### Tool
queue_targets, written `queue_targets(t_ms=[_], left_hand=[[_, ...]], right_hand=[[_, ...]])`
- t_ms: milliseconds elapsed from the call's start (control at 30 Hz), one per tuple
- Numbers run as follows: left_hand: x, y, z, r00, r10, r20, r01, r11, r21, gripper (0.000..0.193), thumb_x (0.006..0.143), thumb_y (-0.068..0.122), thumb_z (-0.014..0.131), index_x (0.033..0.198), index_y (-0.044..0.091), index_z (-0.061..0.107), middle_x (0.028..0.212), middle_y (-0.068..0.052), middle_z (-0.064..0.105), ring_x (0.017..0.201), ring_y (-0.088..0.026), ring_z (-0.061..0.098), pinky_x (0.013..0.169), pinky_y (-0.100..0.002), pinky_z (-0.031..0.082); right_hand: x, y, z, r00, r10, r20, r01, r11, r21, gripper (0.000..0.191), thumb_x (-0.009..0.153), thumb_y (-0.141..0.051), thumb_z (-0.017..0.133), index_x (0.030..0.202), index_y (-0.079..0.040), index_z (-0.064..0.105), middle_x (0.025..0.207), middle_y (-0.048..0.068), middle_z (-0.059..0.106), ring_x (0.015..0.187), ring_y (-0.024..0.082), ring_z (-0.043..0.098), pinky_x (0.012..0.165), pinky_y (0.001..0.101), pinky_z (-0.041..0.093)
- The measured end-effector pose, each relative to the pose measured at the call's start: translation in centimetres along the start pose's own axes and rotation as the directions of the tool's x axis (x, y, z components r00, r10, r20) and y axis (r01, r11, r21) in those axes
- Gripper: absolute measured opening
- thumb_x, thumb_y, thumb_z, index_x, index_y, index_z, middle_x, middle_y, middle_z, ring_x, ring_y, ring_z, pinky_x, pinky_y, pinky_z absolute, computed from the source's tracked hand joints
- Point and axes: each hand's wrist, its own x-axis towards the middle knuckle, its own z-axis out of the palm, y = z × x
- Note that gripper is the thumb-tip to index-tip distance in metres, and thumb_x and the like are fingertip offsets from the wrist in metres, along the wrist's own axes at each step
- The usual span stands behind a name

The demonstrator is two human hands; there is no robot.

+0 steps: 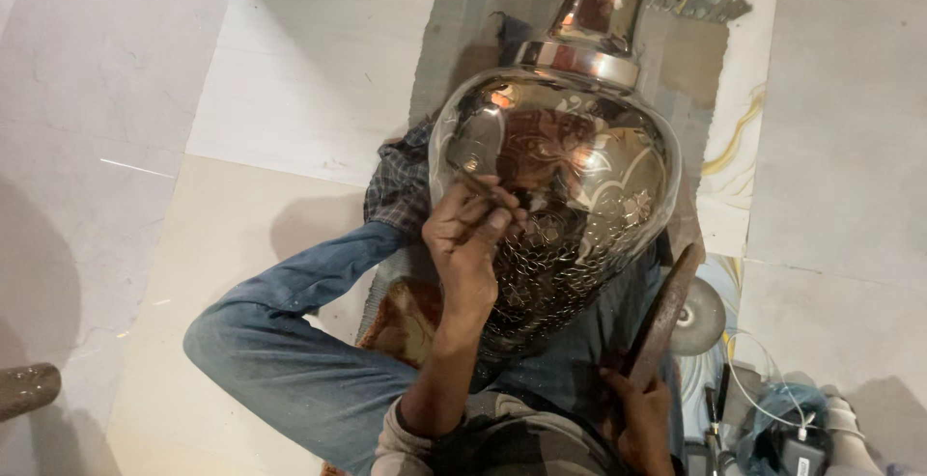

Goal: The person sits on the floor with a large silver decorative vase held between their legs and hammers a small punch against the vase surface using a wooden mallet, embossing floral patterns into the metal. They repeatedly reposition the punch and rotate their grip to work different areas of the vase body.

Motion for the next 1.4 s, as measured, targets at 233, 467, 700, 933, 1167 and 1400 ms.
queue_targets(t_ms=[233, 467, 700, 933, 1167, 1400], left_hand=[[2.7, -0.4, 5.3, 0.858, 0.052, 0.511, -0.380, 0.733, 0.564, 0.023, 0.095, -0.011, 0.059, 0.113, 0.000, 0.070, 0.109, -0.014, 0.076, 0.096, -0.020, 0.079, 0.078, -0.030, 0.068], [4.0, 0.7, 5.6, 0.649, -0.110, 0.752, -0.565, 0.593, 0.574, 0.049, 0.083, -0.010, 0.053, 0.129, 0.001, 0.064, 0.113, -0.016, 0.075, 0.096, -0.023, 0.078, 0.085, -0.031, 0.066], [5.6, 1.7, 5.8, 0.529, -0.235, 0.815, -0.621, 0.548, 0.561, 0.061, 0.069, -0.003, 0.066, 0.129, 0.005, 0.069, 0.094, -0.016, 0.073, 0.079, -0.031, 0.072, 0.072, -0.040, 0.058], [6.3, 1.6, 5.8, 0.469, -0.175, 0.866, -0.618, 0.635, 0.463, 0.065, 0.068, -0.005, 0.065, 0.132, 0.008, 0.066, 0.103, -0.017, 0.073, 0.087, -0.031, 0.074, 0.076, -0.039, 0.059], [7.3, 1.2, 5.7, 0.399, -0.367, 0.840, -0.645, 0.539, 0.542, 0.061, 0.069, -0.005, 0.068, 0.127, 0.011, 0.073, 0.074, -0.015, 0.065, 0.066, -0.030, 0.067, 0.064, -0.043, 0.051], [8.6, -0.3, 7.7, 0.145, -0.431, 0.891, -0.825, 0.445, 0.349, 0.075, 0.068, -0.007, 0.063, 0.133, 0.031, 0.068, 0.085, -0.004, 0.074, 0.064, -0.022, 0.068, 0.058, -0.037, 0.053]], right_hand=[[0.6, -2.7, -1.2, 0.933, -0.300, 0.199, 0.313, 0.949, -0.036, 0.050, 0.078, -0.002, 0.077, 0.125, 0.005, 0.061, 0.070, 0.009, 0.065, 0.054, 0.018, 0.060, 0.049, 0.0330, 0.049], [0.2, -5.6, -0.6, 0.853, -0.433, 0.293, 0.498, 0.843, -0.204, 0.046, 0.076, -0.002, 0.080, 0.120, 0.001, 0.066, 0.073, 0.007, 0.068, 0.053, 0.016, 0.061, 0.049, 0.0315, 0.048], [0.0, -7.9, -1.4, 0.723, -0.645, 0.248, 0.691, 0.684, -0.235, 0.036, 0.076, -0.005, 0.085, 0.106, 0.003, 0.067, 0.079, 0.006, 0.070, 0.069, 0.011, 0.065, 0.063, 0.0253, 0.052], [-2.7, -14.7, -2.6, 0.589, -0.785, 0.194, 0.806, 0.550, -0.221, 0.025, 0.088, -0.006, 0.081, 0.106, 0.002, 0.067, 0.081, 0.007, 0.070, 0.071, 0.012, 0.069, 0.067, 0.0254, 0.054], [-2.3, -17.1, -1.8, 0.656, -0.706, 0.268, 0.725, 0.490, -0.483, 0.031, 0.079, -0.012, 0.082, 0.097, 0.002, 0.062, 0.073, 0.014, 0.066, 0.064, 0.025, 0.059, 0.060, 0.0350, 0.048], [-0.3, -10.9, 0.0, 0.526, -0.821, 0.224, 0.842, 0.467, -0.269, 0.027, 0.081, -0.009, 0.078, 0.100, 0.001, 0.062, 0.077, 0.011, 0.064, 0.067, 0.018, 0.062, 0.064, 0.0326, 0.051]])
